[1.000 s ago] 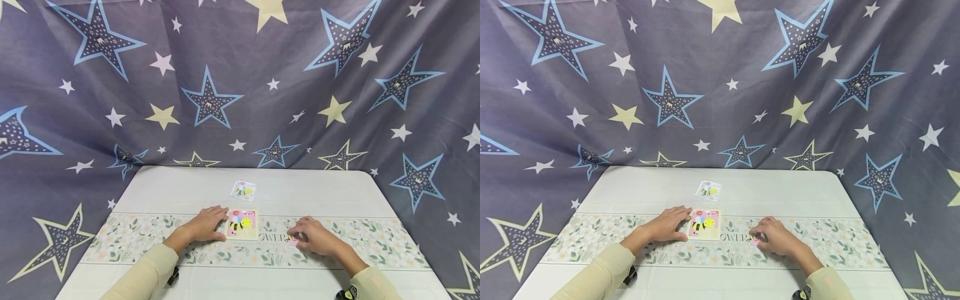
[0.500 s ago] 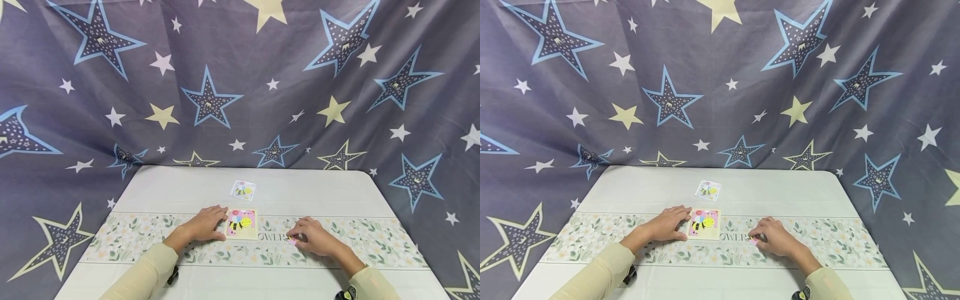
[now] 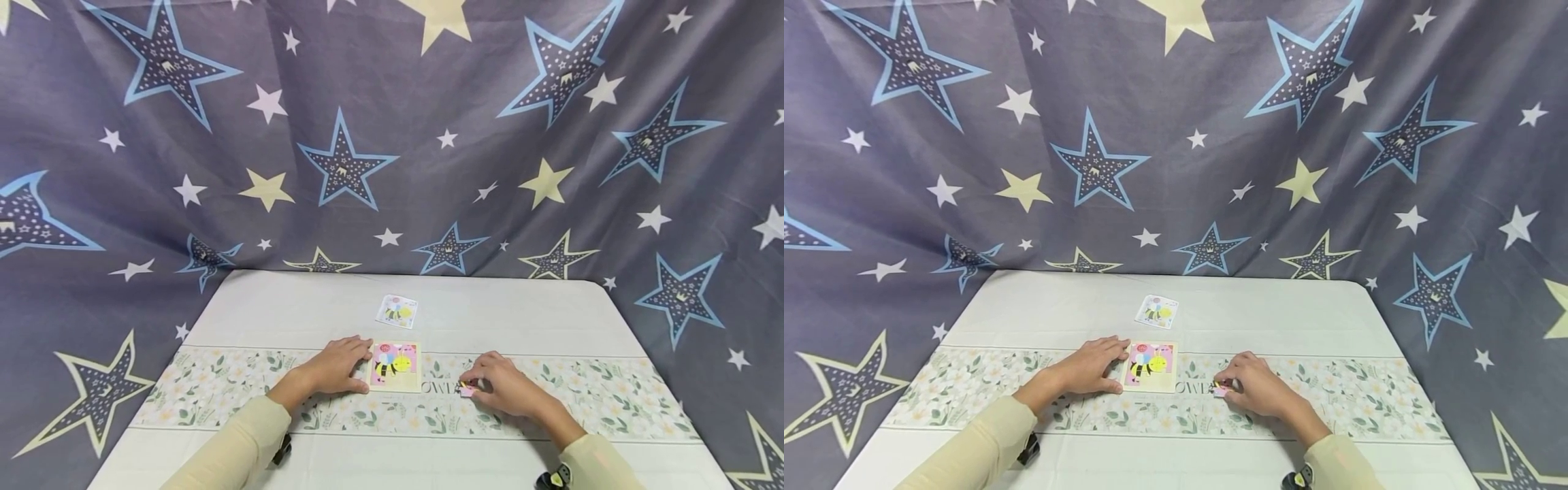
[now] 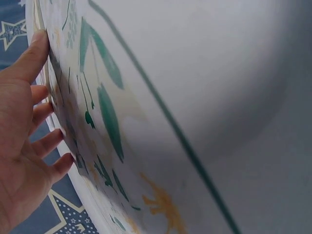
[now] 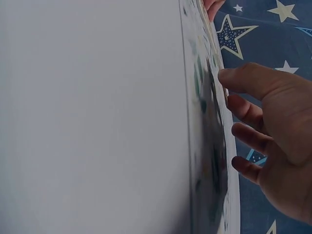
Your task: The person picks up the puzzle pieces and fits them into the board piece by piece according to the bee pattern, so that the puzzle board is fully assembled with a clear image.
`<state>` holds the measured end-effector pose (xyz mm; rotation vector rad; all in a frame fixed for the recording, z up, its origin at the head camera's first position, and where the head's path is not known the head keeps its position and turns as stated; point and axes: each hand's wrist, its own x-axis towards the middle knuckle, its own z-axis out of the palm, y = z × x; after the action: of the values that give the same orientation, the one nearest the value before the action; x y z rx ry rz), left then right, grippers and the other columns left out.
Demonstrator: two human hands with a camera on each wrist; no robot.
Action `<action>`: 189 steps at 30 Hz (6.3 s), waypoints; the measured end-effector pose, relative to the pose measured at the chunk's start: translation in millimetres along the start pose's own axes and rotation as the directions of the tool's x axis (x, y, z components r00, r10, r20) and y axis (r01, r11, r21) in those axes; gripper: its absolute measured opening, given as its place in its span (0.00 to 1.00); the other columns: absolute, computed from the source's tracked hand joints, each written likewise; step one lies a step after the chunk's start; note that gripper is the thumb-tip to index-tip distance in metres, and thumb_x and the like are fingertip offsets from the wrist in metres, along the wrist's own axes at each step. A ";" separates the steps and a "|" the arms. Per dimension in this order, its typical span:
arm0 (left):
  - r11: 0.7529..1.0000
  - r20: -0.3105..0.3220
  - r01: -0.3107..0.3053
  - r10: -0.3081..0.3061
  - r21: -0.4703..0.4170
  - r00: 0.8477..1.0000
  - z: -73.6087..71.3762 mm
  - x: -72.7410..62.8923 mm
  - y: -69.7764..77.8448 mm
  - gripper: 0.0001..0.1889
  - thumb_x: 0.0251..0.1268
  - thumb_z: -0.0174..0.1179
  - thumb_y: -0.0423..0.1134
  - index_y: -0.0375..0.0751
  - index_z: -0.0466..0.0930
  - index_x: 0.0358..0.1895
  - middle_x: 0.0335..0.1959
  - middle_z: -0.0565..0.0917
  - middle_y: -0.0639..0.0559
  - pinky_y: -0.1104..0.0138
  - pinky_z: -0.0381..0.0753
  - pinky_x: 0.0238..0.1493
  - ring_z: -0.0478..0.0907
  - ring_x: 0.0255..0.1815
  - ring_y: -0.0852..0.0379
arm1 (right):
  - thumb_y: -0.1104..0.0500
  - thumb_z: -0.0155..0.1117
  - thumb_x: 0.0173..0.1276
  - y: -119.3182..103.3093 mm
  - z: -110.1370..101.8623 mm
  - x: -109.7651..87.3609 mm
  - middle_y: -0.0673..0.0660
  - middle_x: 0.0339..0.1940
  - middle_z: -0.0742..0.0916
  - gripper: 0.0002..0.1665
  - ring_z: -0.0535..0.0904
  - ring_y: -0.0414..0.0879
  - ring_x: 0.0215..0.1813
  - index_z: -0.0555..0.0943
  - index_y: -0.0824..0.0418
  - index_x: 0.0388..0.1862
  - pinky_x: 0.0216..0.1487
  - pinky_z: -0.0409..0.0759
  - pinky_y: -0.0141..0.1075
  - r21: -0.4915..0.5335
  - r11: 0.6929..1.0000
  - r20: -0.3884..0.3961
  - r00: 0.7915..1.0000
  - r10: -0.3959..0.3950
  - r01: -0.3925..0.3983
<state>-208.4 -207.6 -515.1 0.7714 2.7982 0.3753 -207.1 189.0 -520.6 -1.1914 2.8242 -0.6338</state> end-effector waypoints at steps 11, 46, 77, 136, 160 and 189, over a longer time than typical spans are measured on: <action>1.000 0.001 0.008 -0.008 -0.004 1.000 1.5 0.4 -1.5 0.41 0.60 0.65 0.67 0.46 0.73 0.71 0.80 0.64 0.48 0.43 0.58 0.80 0.58 0.82 0.42 | 0.53 0.74 0.65 -12.2 7.4 24.2 0.42 0.43 0.86 0.17 0.77 0.43 0.55 0.89 0.47 0.53 0.60 0.75 0.51 0.028 1.000 0.015 1.000 -0.011 0.011; 1.000 -0.007 -0.007 0.007 0.012 1.000 1.4 1.0 -2.5 0.39 0.60 0.65 0.67 0.46 0.74 0.69 0.79 0.65 0.47 0.41 0.60 0.79 0.59 0.81 0.40 | 0.51 0.71 0.68 -64.2 39.4 99.7 0.44 0.41 0.84 0.18 0.75 0.45 0.58 0.88 0.45 0.56 0.56 0.72 0.44 0.037 0.996 0.106 0.991 -0.079 0.075; 1.000 -0.004 -0.013 0.013 0.005 1.000 1.2 -0.2 -1.4 0.39 0.61 0.65 0.66 0.46 0.75 0.69 0.80 0.65 0.47 0.42 0.60 0.79 0.59 0.82 0.41 | 0.48 0.68 0.71 -74.3 44.2 109.9 0.45 0.50 0.85 0.15 0.74 0.48 0.64 0.88 0.43 0.55 0.58 0.71 0.47 -0.035 0.999 0.181 0.983 -0.028 0.035; 1.000 -0.009 -0.011 0.011 0.000 1.000 -0.5 -0.6 -2.1 0.39 0.61 0.65 0.66 0.46 0.74 0.70 0.80 0.65 0.47 0.42 0.59 0.80 0.58 0.82 0.41 | 0.60 0.64 0.74 12.4 -31.0 5.2 0.52 0.51 0.86 0.19 0.80 0.50 0.56 0.84 0.56 0.62 0.58 0.80 0.52 0.084 0.993 0.040 0.996 0.081 -0.084; 1.000 -0.004 0.004 -0.004 -0.010 1.000 1.8 1.1 -1.1 0.40 0.61 0.65 0.66 0.47 0.72 0.71 0.80 0.64 0.48 0.42 0.58 0.80 0.57 0.83 0.42 | 0.59 0.75 0.63 36.2 -31.8 -40.1 0.42 0.47 0.84 0.24 0.77 0.56 0.61 0.85 0.50 0.60 0.62 0.75 0.61 0.048 0.994 0.108 0.989 0.097 -0.103; 1.000 -0.001 -0.002 0.002 -0.003 1.000 0.4 0.2 -0.5 0.40 0.60 0.65 0.67 0.46 0.73 0.71 0.80 0.65 0.47 0.42 0.58 0.80 0.57 0.82 0.41 | 0.55 0.74 0.66 42.7 -20.2 -38.4 0.40 0.43 0.84 0.15 0.77 0.42 0.51 0.89 0.48 0.52 0.50 0.78 0.45 0.013 1.000 -0.018 1.000 0.014 -0.014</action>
<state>-208.7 -207.8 -515.6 0.7731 2.7977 0.3810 -212.4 249.6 -523.4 -1.1693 2.8359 -0.6637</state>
